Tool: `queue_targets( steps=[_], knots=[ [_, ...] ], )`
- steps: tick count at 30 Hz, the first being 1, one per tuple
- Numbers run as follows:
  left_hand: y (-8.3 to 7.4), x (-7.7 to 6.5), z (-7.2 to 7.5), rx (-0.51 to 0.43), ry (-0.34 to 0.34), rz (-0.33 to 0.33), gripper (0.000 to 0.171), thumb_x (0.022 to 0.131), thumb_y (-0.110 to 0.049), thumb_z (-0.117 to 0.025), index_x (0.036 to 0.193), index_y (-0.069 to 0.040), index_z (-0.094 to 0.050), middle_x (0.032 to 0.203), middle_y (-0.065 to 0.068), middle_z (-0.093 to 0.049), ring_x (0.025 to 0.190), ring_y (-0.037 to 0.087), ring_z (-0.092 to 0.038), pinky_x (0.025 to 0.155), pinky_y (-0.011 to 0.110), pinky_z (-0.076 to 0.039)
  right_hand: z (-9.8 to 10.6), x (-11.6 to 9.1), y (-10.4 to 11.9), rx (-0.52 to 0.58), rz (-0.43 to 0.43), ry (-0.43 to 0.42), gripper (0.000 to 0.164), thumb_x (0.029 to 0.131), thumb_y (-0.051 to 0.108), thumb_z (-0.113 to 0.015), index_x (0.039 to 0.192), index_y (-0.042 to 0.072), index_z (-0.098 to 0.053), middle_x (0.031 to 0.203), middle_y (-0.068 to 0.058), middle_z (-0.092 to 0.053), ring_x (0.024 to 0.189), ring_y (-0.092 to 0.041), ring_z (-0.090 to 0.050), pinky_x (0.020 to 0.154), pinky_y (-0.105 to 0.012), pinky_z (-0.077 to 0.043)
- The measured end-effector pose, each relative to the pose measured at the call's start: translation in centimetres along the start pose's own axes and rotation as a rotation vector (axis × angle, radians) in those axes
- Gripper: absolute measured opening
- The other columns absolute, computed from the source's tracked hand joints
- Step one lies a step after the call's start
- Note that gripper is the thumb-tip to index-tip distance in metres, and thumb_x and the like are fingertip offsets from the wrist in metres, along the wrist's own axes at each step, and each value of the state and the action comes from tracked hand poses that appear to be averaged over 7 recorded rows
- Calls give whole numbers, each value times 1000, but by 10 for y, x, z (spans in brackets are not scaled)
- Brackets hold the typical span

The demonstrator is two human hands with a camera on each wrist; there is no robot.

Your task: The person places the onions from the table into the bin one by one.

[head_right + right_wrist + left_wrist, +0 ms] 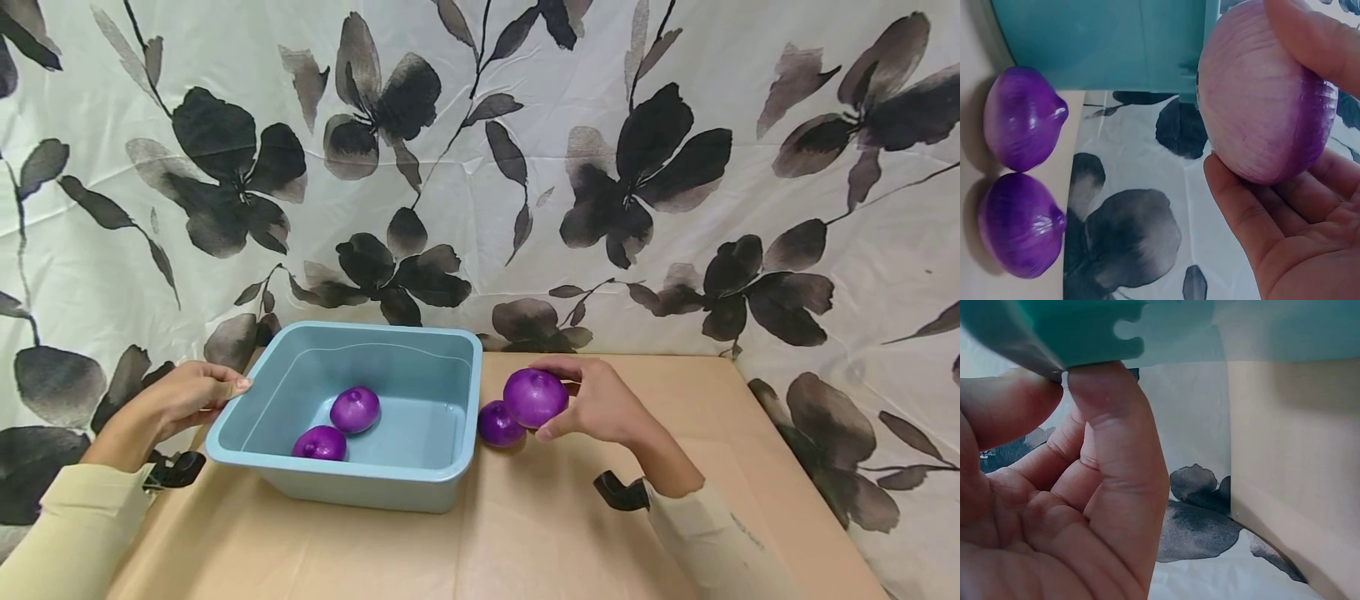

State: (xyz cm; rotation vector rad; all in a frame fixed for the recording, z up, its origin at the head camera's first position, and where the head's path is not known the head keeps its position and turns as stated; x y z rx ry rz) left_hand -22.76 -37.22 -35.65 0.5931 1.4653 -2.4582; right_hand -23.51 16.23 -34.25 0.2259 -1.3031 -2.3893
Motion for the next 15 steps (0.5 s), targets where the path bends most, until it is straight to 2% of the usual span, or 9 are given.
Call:
queue_targets(
  steps=[9, 15],
  knots=[
    [2, 1, 2, 22, -10, 2, 20, 104, -18, -63, 106, 1, -69, 75, -4, -62, 73, 9, -62, 68, 28, -58, -9, 14, 19, 17, -39, 65, 84, 57, 15, -101, 135, 13, -67, 129, -15, -68, 106, -28, -72, 83, -32, -62],
    [1, 2, 1, 18, -13, 6, 22, 104, -18, -63, 110, 3, -68, 76, -4, -63, 74, 8, -63, 69, 27, -59, -20, 29, 37, 44, 21, 106, 82, 60, 9, -98, 136, 11, -66, 133, -15, -67, 111, -31, -71, 88, -37, -63]
  ],
)
Point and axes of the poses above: each hand's wrist, its own x-axis towards the middle knuckle, its own z-axis out of the back of the hand, y = z × x, the point moved 5 cm from there along x, towards the middle knuckle
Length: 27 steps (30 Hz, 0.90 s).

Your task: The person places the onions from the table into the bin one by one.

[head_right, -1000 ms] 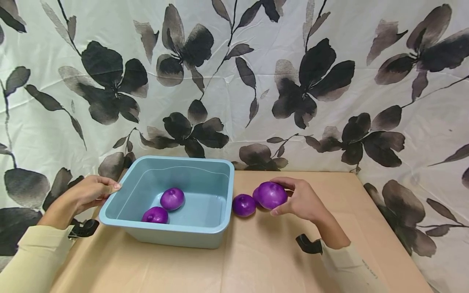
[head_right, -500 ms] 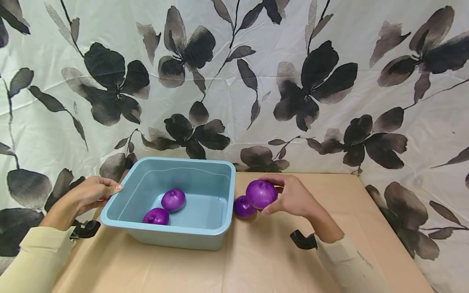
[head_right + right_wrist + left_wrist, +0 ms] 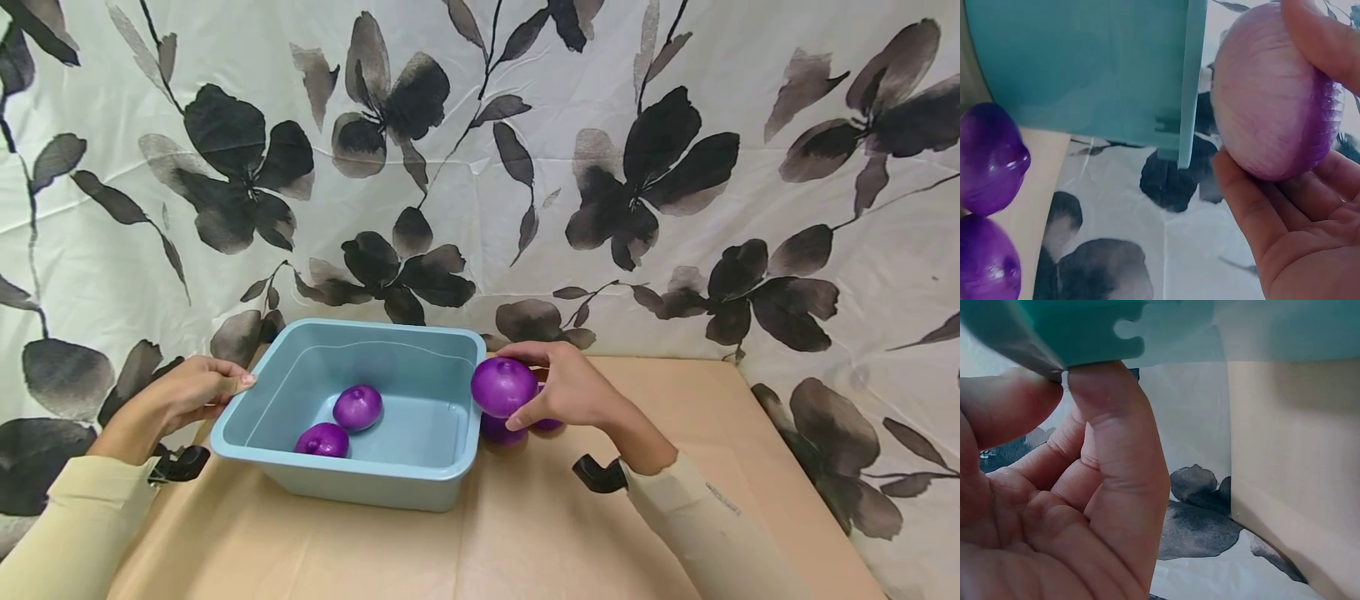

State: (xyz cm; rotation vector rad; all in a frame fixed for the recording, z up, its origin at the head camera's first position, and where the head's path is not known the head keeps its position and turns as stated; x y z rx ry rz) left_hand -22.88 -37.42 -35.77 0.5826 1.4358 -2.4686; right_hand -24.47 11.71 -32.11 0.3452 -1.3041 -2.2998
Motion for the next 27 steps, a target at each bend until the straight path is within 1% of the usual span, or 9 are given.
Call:
queue_targets(
  steps=[4, 9, 12, 16, 22, 27],
  knots=[
    [1, -1, 2, -5, 6, 2, 24, 104, -17, -63, 112, 4, -67, 77, -4, -64, 73, 8, -63, 69, 27, -59, -9, 11, 12, -14, 37, 17, 82, 64, 11, -97, 139, 8, -63, 135, -15, -65, 116, -33, -69, 91, -42, -62],
    [2, -1, 5, -2, 19, -7, 26, 104, -18, -63, 114, 6, -66, 75, -3, -62, 73, 9, -62, 69, 27, -58, -19, 23, 23, -25, 62, 32, 82, 65, 11, -95, 139, 8, -62, 134, -14, -66, 117, -33, -69, 95, -46, -61],
    [2, -1, 6, -1, 23, -12, 26, 103, -18, -63, 113, 6, -66, 74, -3, -60, 73, 9, -61, 68, 27, -58, -26, 28, 30, -42, 65, 44, 81, 65, 14, -95, 139, 10, -62, 132, -12, -67, 116, -31, -68, 96, -46, -60],
    [1, -2, 5, 4, 21, -18, 25, 103, -18, -64, 111, 5, -66, 74, -3, -59, 72, 10, -60, 67, 26, -57, -33, 34, 39, -68, 62, 65, 80, 65, 14, -94, 138, 12, -61, 131, -9, -67, 113, -28, -68, 95, -45, -60],
    [1, -1, 6, 21, 17, -23, 24, 104, -18, -63, 111, 5, -66, 74, -2, -57, 71, 11, -58, 65, 26, -56, -43, 45, 50, -85, 57, 89, 83, 64, 12, -93, 140, 12, -60, 133, -8, -66, 111, -27, -70, 93, -41, -61],
    [3, 1, 8, 21, 20, -23, 24, 104, -17, -62, 111, 6, -66, 74, -2, -56, 71, 10, -58, 64, 26, -56, -51, 58, 57, -170, 56, 94, 87, 62, 14, -95, 142, 15, -62, 135, -5, -67, 112, -27, -68, 93, -41, -60]
  ],
)
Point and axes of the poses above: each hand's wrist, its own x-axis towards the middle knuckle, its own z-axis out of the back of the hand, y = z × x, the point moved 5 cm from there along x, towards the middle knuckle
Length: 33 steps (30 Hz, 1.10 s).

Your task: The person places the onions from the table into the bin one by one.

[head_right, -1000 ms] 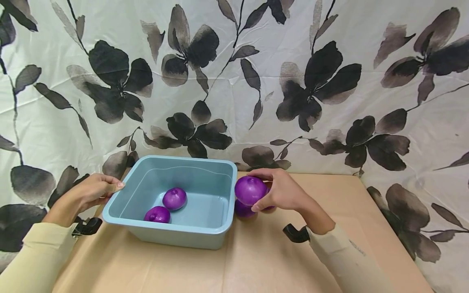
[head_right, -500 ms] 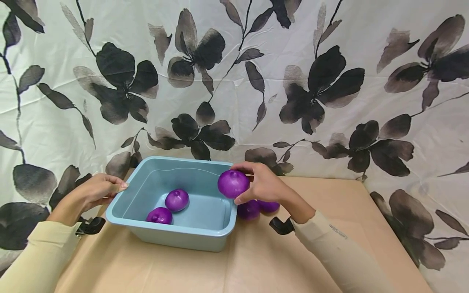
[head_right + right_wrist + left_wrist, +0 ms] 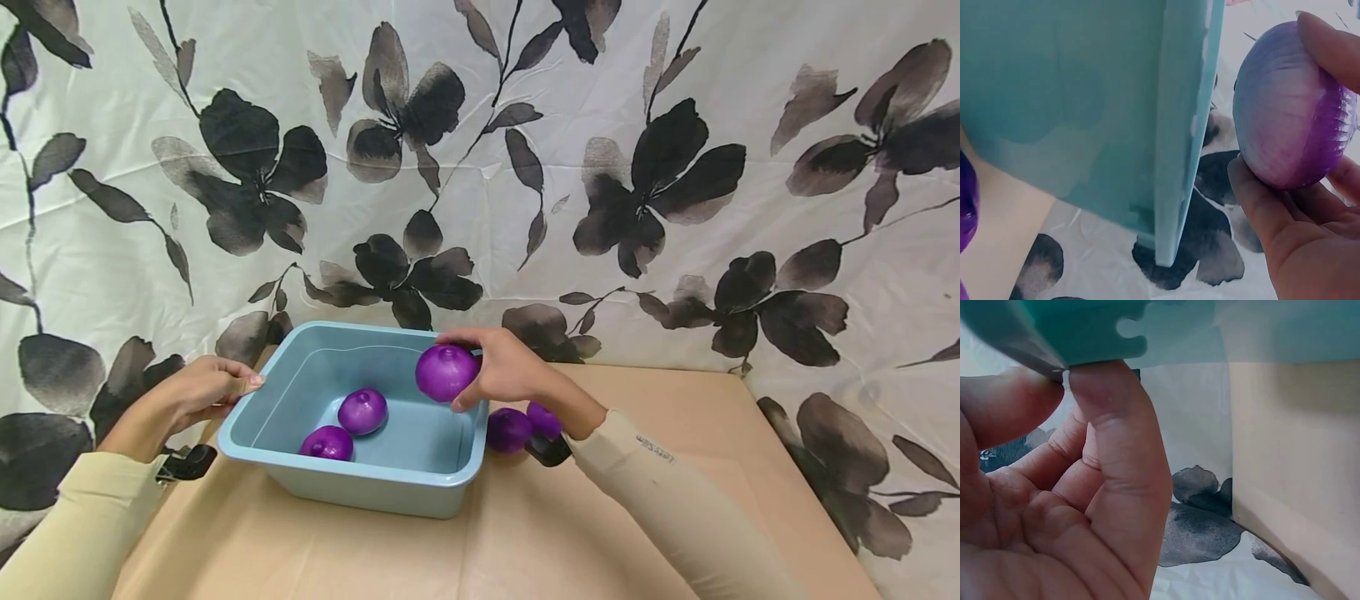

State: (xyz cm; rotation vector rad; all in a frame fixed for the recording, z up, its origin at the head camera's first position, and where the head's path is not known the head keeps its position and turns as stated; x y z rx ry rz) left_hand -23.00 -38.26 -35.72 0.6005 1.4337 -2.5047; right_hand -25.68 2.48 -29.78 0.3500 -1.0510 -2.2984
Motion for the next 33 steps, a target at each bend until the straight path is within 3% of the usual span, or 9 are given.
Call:
queue_targets(
  steps=[3, 16, 25, 33],
  knots=[
    [0, 1, -1, -8, 1, 1, 25, 104, -17, -62, 112, 6, -66, 74, -2, -57, 71, 10, -58, 65, 26, -56, -2, 11, 5, -39, 8, 17, 86, 61, 13, -95, 140, 17, -63, 133, -4, -69, 113, -26, -67, 94, -41, -59],
    [-1, 3, -4, -32, -3, -4, 26, 103, -16, -63, 115, 8, -65, 76, -2, -60, 72, 10, -61, 67, 27, -57, -17, 46, 18, 16, 45, 90, 84, 60, 6, -95, 137, 16, -63, 132, -6, -67, 118, -27, -64, 97, -42, -58],
    [-2, 2, -3, -25, -15, -4, 29, 104, -17, -62, 117, 9, -64, 78, -2, -58, 73, 11, -59, 66, 26, -56, -33, 72, 33, -49, 42, 90, 85, 61, 6, -97, 138, 12, -61, 131, -7, -68, 118, -26, -64, 99, -40, -57],
    [-3, 4, -5, -55, -6, -3, 28, 104, -17, -62, 116, 8, -64, 75, -3, -59, 72, 10, -60, 67, 26, -57, -52, 93, 32, -130, 29, 106, 90, 63, 17, -99, 143, 4, -59, 133, -12, -69, 116, -29, -65, 96, -41, -59]
  ],
)
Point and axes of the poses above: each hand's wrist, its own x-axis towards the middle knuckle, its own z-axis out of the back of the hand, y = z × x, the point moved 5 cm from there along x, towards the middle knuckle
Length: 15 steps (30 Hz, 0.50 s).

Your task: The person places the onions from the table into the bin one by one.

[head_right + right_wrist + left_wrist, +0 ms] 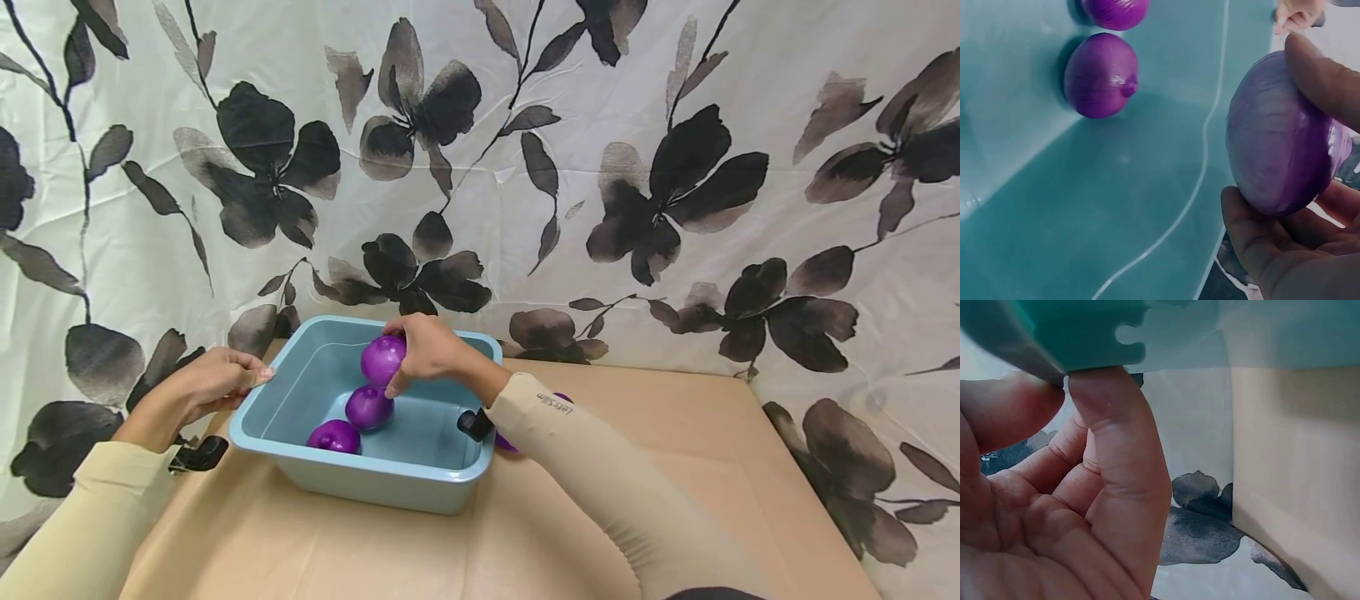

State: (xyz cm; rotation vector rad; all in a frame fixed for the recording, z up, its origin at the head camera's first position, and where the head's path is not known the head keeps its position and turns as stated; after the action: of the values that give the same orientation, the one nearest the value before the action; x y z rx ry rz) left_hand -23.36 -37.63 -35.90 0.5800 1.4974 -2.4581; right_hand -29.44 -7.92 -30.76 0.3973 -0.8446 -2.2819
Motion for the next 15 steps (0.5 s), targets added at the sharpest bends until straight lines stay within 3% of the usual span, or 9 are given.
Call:
queue_targets(
  steps=[10, 15],
  knots=[
    [-1, 1, 1, 11, -10, 9, 27, 104, -17, -62, 115, 7, -64, 76, -3, -58, 71, 9, -58, 65, 25, -56, -18, 16, -13, -25, -31, -4, 89, 65, 32, -100, 140, 4, -60, 129, -12, -70, 113, -27, -67, 96, -40, -58],
    [-2, 0, 1, -1, -3, 12, 26, 103, -16, -63, 116, 6, -65, 78, -3, -59, 73, 9, -59, 68, 25, -57, -29, 20, -18, -18, -69, 5, 87, 66, 22, -98, 140, 1, -59, 130, -14, -69, 115, -28, -66, 99, -42, -57]
  ],
)
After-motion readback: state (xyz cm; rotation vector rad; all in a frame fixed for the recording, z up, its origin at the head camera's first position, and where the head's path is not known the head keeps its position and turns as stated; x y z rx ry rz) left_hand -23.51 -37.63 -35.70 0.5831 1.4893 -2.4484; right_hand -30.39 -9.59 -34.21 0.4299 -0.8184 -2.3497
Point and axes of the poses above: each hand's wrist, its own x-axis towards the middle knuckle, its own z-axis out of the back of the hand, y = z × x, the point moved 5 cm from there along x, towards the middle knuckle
